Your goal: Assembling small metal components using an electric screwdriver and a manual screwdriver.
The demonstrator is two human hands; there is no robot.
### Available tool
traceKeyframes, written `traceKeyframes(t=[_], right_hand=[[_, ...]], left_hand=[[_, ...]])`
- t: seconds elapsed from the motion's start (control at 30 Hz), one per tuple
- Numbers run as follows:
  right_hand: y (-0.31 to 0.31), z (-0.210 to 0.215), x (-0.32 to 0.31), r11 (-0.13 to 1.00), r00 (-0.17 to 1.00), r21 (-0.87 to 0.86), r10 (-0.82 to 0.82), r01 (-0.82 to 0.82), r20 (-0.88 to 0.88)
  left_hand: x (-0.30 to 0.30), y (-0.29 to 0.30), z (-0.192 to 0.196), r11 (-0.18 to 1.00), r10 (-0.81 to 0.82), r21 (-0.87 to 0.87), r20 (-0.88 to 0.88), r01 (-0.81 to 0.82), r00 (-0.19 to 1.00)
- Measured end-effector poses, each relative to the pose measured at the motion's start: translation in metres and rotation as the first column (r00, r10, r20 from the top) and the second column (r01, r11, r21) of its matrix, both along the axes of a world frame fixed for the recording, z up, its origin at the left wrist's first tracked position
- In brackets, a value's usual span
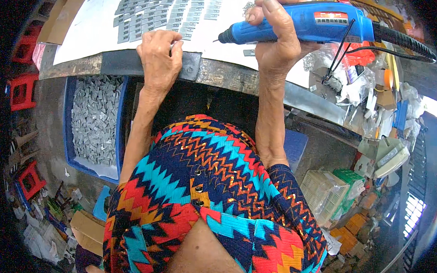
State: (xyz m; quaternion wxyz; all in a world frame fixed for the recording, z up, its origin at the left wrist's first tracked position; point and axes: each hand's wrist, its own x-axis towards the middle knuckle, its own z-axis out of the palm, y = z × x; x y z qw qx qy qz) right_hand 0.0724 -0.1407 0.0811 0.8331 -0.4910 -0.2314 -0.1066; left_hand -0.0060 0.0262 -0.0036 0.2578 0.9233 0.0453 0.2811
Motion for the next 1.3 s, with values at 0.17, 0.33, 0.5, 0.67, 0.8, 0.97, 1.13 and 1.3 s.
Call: traceKeyframes(t=[0.17, 0.33, 0.5, 0.67, 0.8, 0.97, 1.13, 1.3], right_hand=[[-0.005, -0.002, -0.001, 1.000, 1.000, -0.011, 0.007, -0.007, -0.006], [-0.004, -0.003, -0.005, 0.998, 0.999, -0.048, -0.039, 0.039, -0.003], [-0.006, -0.006, -0.004, 0.999, 1.000, -0.026, 0.025, -0.025, 0.002], [-0.008, -0.008, -0.004, 0.997, 0.999, -0.052, 0.050, -0.050, 0.003], [-0.006, -0.004, -0.005, 1.000, 1.000, -0.009, 0.001, -0.001, 0.003], [-0.006, -0.008, -0.002, 0.998, 0.997, 0.004, 0.069, -0.069, 0.034], [-0.006, -0.005, -0.005, 0.999, 0.999, 0.012, 0.032, -0.032, -0.001], [-0.010, -0.008, -0.003, 1.000, 0.999, -0.008, 0.022, -0.022, 0.024]], left_hand=[[0.002, -0.006, -0.002, 0.992, 0.056, 0.119, -0.035, -0.052, 0.998], [0.003, -0.001, -0.006, 0.981, 0.116, 0.160, -0.042, -0.108, 0.992], [0.003, -0.004, -0.006, 0.985, 0.084, 0.157, -0.043, -0.076, 0.996], [0.003, -0.006, -0.009, 0.982, 0.075, 0.181, -0.070, -0.062, 0.995], [0.003, -0.005, -0.008, 0.989, 0.028, 0.150, -0.079, -0.015, 0.997], [0.001, 0.000, -0.008, 0.996, -0.053, 0.070, -0.072, 0.058, 0.996], [0.004, 0.001, -0.005, 0.994, 0.005, 0.108, -0.042, 0.000, 0.999], [0.008, -0.002, -0.008, 0.987, 0.002, 0.160, 0.001, -0.002, 1.000]])
